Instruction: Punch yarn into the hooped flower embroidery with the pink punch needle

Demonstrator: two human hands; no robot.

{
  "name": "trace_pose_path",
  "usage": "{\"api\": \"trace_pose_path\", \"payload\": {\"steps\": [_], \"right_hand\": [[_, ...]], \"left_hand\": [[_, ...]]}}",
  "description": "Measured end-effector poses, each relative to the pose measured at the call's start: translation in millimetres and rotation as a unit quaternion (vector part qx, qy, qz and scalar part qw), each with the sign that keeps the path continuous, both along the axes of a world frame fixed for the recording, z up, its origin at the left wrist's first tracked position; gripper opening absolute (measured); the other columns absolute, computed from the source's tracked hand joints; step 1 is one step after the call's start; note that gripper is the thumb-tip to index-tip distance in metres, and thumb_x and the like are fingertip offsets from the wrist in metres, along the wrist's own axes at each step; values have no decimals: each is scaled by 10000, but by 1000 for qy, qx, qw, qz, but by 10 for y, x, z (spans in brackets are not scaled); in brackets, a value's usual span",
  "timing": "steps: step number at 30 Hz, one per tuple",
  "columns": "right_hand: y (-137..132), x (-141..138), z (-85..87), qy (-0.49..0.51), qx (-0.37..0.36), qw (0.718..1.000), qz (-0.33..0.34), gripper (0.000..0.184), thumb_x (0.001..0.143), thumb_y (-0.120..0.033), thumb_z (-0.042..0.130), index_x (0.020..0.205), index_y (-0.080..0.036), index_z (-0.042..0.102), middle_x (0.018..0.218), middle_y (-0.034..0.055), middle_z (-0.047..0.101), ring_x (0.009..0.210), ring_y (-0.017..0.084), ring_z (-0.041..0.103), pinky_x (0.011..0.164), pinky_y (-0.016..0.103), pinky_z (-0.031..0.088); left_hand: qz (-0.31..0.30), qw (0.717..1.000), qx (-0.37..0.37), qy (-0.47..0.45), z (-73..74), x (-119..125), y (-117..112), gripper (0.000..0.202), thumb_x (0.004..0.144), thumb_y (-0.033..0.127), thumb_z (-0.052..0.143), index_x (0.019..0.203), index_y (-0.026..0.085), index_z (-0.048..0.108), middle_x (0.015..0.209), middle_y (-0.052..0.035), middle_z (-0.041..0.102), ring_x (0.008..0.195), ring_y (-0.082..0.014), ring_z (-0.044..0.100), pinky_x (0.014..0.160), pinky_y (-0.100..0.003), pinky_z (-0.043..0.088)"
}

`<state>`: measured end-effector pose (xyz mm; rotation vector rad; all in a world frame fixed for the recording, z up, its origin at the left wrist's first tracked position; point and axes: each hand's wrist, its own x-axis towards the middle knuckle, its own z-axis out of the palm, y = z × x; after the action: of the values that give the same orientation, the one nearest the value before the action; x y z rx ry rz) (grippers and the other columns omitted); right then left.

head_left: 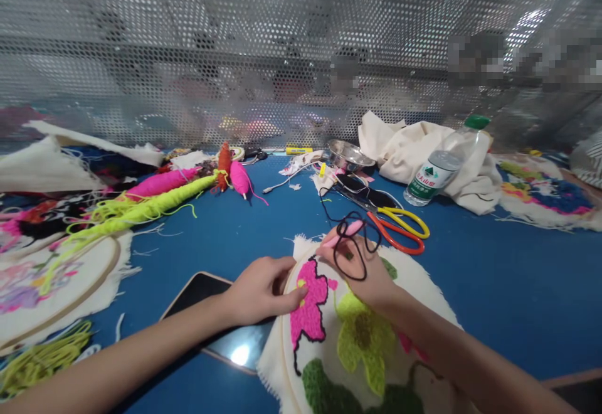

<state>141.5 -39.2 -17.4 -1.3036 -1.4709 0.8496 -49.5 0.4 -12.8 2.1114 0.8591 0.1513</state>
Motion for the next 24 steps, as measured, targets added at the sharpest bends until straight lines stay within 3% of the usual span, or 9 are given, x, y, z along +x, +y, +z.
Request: {"api": "trace_pose_path", "payload": {"steps": [5, 10, 15, 19, 24], "right_hand": [[24, 0, -57, -34, 3, 999, 0, 159, 776, -341, 625, 767, -216, 527, 764, 24, 633, 697, 175, 626, 668, 313, 522], [51, 65, -113, 84, -20, 996, -35, 206, 862, -409, 515, 845, -209, 472, 704, 10, 630, 610, 147, 640, 577, 269, 527], [42, 85, -129, 96, -10, 995, -33, 213, 864, -407, 518, 885, -206, 451, 705, 1, 618, 605, 139, 643, 566, 260, 539], [16, 71, -52, 39, -6, 999, -28, 167, 837, -357, 557, 828, -200, 502, 713, 12, 625, 632, 151, 637, 613, 283, 534], [44, 24, 2, -92, 48, 995, 2, 107, 796, -249, 576, 708, -207, 531, 742, 17, 623, 723, 176, 613, 688, 315, 508]], "left_hand": [[-1, 1000, 0, -23, -13, -15, -9, 318, 807, 441, 507, 661, 187, 383, 508, 73, 363, 468, -69, 333, 440, -192, 226], [-1, 1000, -8, -30, -45, -25, -14, 298, 810, 440, 508, 690, 185, 410, 521, 70, 394, 474, -71, 348, 437, -188, 235], [1, 1000, -11, -27, -38, -20, -9, 307, 810, 446, 507, 685, 186, 403, 518, 71, 399, 470, -70, 351, 437, -188, 235], [1, 1000, -16, -12, -1, -13, -7, 292, 804, 430, 512, 686, 182, 413, 522, 71, 400, 477, -70, 355, 444, -187, 240], [2, 1000, -12, -22, -15, -11, -4, 311, 804, 433, 513, 661, 182, 398, 512, 77, 363, 470, -64, 332, 438, -185, 231]]}}
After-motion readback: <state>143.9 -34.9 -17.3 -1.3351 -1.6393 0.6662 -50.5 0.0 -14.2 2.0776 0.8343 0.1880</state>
